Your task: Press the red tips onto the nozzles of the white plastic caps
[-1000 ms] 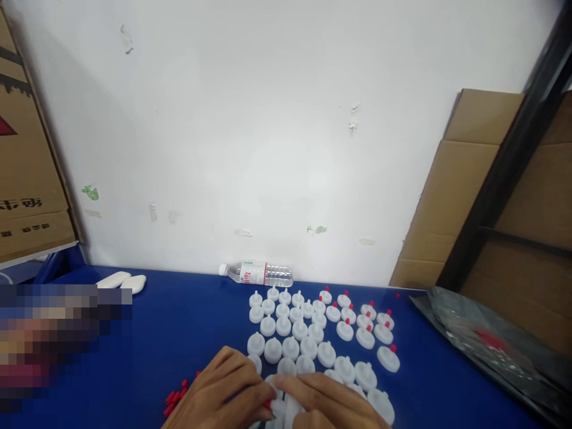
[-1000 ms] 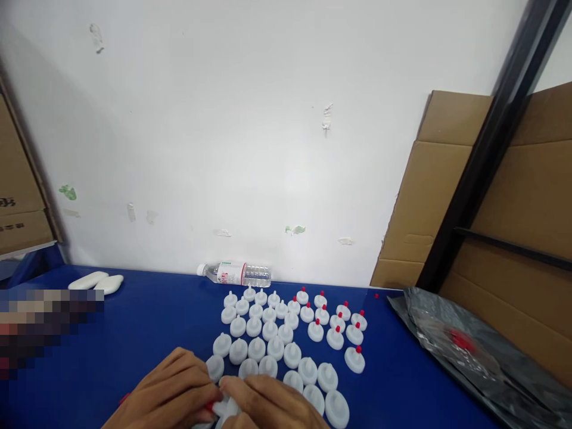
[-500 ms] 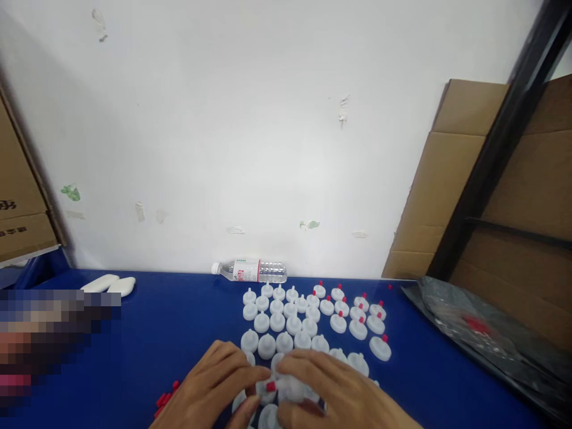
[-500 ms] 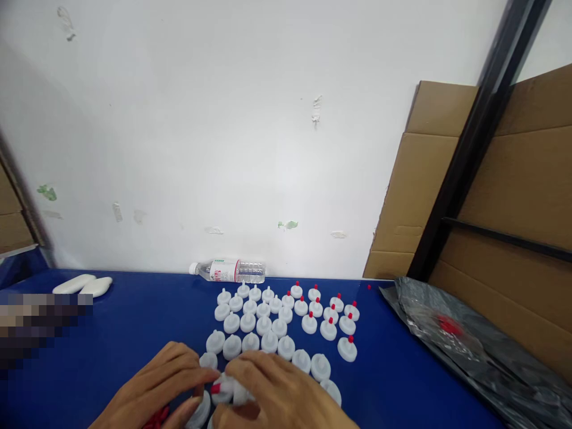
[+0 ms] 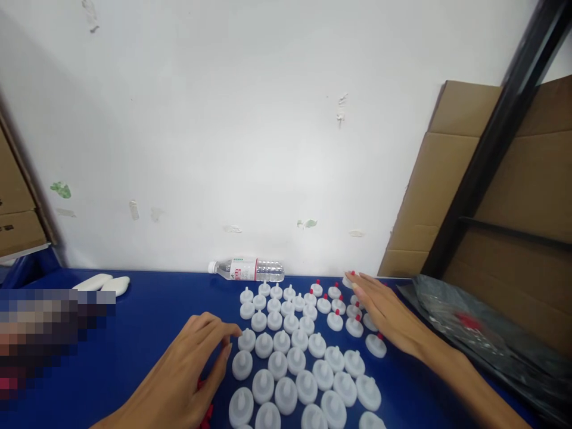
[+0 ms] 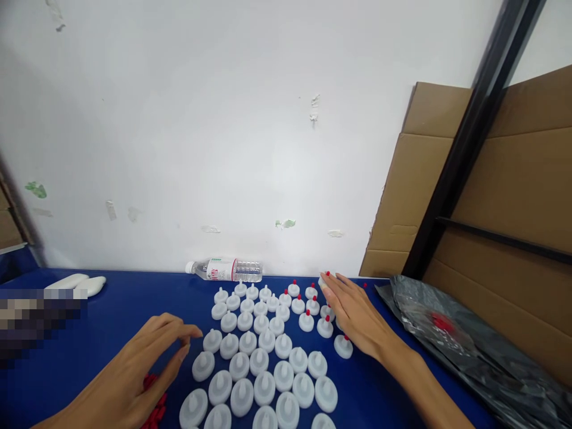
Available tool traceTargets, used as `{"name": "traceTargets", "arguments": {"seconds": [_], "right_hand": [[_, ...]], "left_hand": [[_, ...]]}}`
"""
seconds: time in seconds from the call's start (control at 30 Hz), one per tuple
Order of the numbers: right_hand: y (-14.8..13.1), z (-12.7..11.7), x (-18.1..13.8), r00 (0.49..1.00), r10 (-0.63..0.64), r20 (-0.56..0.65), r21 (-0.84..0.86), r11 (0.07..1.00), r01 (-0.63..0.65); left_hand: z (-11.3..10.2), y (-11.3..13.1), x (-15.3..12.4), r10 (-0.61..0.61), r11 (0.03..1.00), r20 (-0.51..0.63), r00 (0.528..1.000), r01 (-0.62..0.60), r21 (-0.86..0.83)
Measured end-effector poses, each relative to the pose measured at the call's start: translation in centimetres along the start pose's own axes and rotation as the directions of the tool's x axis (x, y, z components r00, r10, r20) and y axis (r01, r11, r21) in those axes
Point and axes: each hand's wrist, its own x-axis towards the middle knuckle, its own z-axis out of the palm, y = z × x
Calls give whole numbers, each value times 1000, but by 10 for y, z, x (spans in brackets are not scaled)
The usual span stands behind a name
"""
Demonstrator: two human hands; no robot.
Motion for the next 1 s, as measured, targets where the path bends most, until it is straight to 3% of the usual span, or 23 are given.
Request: {"name": "traceTargets", "arguments": {"seconds": [0.17, 0.43, 1.0], "right_hand": [[7, 12, 1, 994, 38, 103, -10, 999, -37], [17, 16, 5, 987, 80, 137, -24, 997, -78], [6, 8, 4, 996, -77, -45, -83, 994, 73]], "left_hand": [[3, 1, -2, 2, 1000, 10, 1000, -2, -19], [5, 0, -3, -2, 999, -2, 1000, 2, -32], [3, 5, -1, 55, 998, 60, 997, -56, 15]]}}
